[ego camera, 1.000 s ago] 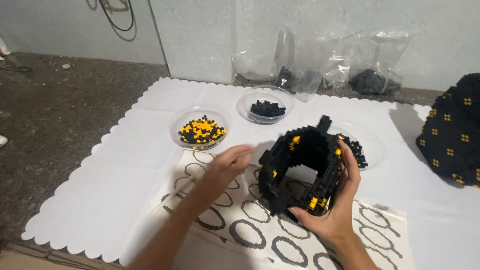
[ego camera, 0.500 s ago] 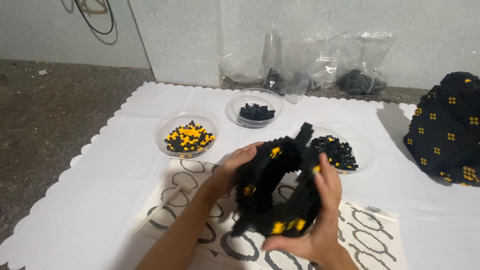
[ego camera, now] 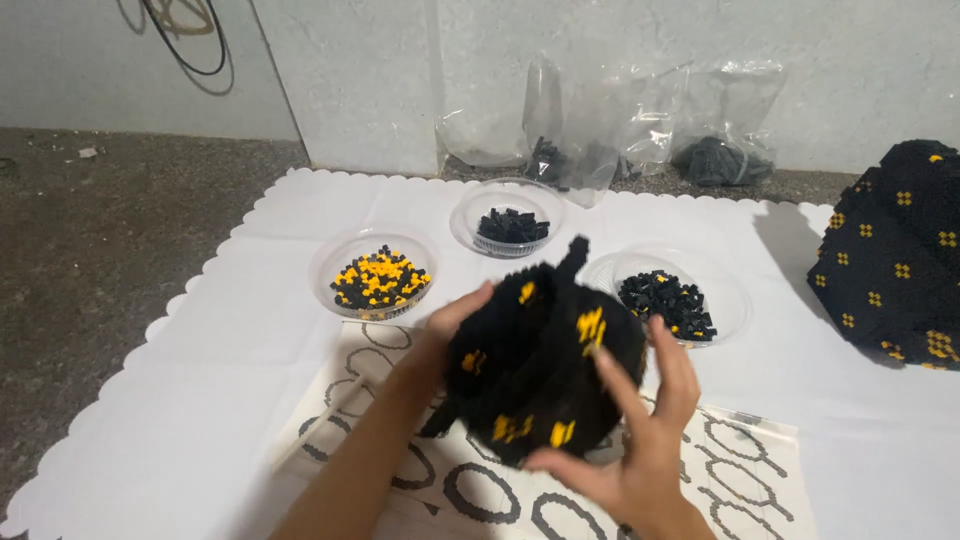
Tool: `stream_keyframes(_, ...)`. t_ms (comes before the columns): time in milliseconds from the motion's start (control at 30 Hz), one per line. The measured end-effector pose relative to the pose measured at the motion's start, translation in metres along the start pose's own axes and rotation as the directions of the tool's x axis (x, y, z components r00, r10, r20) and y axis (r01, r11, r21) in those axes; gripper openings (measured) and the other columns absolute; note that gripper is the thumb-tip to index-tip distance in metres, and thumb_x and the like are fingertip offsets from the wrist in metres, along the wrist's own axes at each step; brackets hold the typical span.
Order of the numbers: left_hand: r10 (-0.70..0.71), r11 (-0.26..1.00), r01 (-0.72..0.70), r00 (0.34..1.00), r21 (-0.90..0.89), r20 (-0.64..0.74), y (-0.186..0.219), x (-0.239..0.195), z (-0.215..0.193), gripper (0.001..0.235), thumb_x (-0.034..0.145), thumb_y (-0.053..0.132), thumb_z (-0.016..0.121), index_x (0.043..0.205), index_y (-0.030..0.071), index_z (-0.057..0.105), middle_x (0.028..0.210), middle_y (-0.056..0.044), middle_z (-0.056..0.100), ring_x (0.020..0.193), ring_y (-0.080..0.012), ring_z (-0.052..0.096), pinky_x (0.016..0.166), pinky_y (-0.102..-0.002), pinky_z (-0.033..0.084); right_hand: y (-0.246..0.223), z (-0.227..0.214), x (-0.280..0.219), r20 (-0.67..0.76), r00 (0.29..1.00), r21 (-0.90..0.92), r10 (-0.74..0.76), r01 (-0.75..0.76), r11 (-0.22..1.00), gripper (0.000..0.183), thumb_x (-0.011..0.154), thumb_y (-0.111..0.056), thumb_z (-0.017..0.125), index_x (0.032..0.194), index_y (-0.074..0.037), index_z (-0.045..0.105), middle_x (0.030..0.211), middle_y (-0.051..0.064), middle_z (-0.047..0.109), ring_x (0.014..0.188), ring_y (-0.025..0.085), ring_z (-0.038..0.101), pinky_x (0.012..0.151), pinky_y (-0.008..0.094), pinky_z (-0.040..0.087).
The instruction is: Assembling a complex structure using small interlocking plastic blocks and a small hammer to secure them.
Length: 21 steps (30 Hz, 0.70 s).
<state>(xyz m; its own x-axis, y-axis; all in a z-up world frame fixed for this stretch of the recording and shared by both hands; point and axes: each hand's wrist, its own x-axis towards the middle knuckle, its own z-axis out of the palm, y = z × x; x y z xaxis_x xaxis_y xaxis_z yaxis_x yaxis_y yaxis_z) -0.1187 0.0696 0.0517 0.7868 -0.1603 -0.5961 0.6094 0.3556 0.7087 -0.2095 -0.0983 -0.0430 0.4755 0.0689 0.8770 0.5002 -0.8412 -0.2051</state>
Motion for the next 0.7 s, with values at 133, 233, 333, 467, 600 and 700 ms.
stream_keyframes(133, 0.291, 0.954, -0.26, 0.686, -0.149, 0.667, -0.017, 0.066, -0.042, 0.049, 0.101, 0.04, 0.036, 0.075, 0.005, 0.059, 0.061, -0.004, 0.058, 0.059, -0.0155, 0.061, 0.055, -0.024, 0.047, 0.002, 0.004, 0.008, 0.012, 0.963, 0.135, 0.269, -0.268, 0.954, 0.088, 0.062, -0.058, 0.066, 0.138, -0.018, 0.043, 0.151, 0.019, 0.024, 0.143, 0.036, 0.026, 0.112, 0.055, 0.03)
stream_keyframes(233, 0.271, 0.936, -0.351, 0.753, 0.017, 0.599, -0.001, 0.028, -0.042, 0.05, 0.093, 0.035, 0.039, 0.122, -0.002, 0.057, 0.119, -0.014, 0.063, 0.116, -0.0243, 0.057, 0.096, -0.033, 0.044, 0.018, 0.012, 0.009, 0.199, 0.857, 0.305, 0.476, -0.516, 0.801, 0.073, 0.073, -0.052, 0.058, 0.138, -0.024, 0.039, 0.147, 0.013, 0.03, 0.134, 0.024, 0.029, 0.103, 0.045, 0.039)
stream_keyframes(333, 0.428, 0.583, -0.763, 0.581, 0.279, 0.693, -0.002, 0.011, -0.049, 0.074, 0.086, 0.047, 0.04, 0.143, 0.001, 0.028, 0.151, -0.015, 0.031, 0.14, -0.0261, 0.028, 0.11, -0.037, 0.024, 0.02, 0.014, 0.018, 0.349, 0.785, 0.409, 0.512, -0.619, 0.67, 0.057, 0.091, -0.041, 0.037, 0.142, -0.015, 0.035, 0.152, 0.004, 0.031, 0.143, 0.019, 0.024, 0.115, 0.035, 0.017)
stream_keyframes(467, 0.528, 0.412, -0.826, 0.561, 0.385, 0.637, -0.03, 0.005, -0.063, 0.099, 0.065, 0.036, 0.074, 0.146, 0.009, 0.022, 0.159, -0.007, 0.007, 0.144, -0.0201, 0.008, 0.113, -0.039, 0.014, 0.011, 0.013, 0.044, 0.603, 0.479, 0.289, 0.638, -0.877, 0.385, 0.056, 0.09, -0.04, 0.03, 0.14, -0.016, 0.042, 0.149, -0.002, 0.041, 0.139, 0.012, 0.033, 0.113, 0.029, 0.023)
stream_keyframes(600, 0.568, 0.388, -0.637, 0.734, 0.666, 0.372, -0.071, -0.009, -0.072, 0.129, 0.048, 0.051, 0.084, 0.149, 0.025, 0.009, 0.159, -0.01, -0.011, 0.147, -0.0246, -0.007, 0.111, -0.043, 0.009, 0.041, 0.036, 0.042, 0.749, 0.388, 0.344, 0.537, -0.92, 0.186, 0.044, 0.09, -0.026, 0.043, 0.124, -0.006, 0.061, 0.126, 0.007, 0.065, 0.117, 0.017, 0.059, 0.101, 0.031, 0.044)
stream_keyframes(700, 0.778, 0.286, -0.703, 0.567, 0.651, 0.271, -0.098, -0.01, -0.063, 0.128, 0.046, 0.042, 0.087, 0.147, 0.013, 0.015, 0.158, -0.017, 0.006, 0.144, -0.0297, 0.015, 0.105, -0.037, 0.032, 0.036, 0.034, 0.063, 0.829, 0.284, 0.253, 0.481, -0.959, 0.131, 0.042, 0.089, -0.025, 0.047, 0.123, -0.009, 0.065, 0.124, 0.004, 0.067, 0.115, 0.016, 0.06, 0.098, 0.03, 0.047)
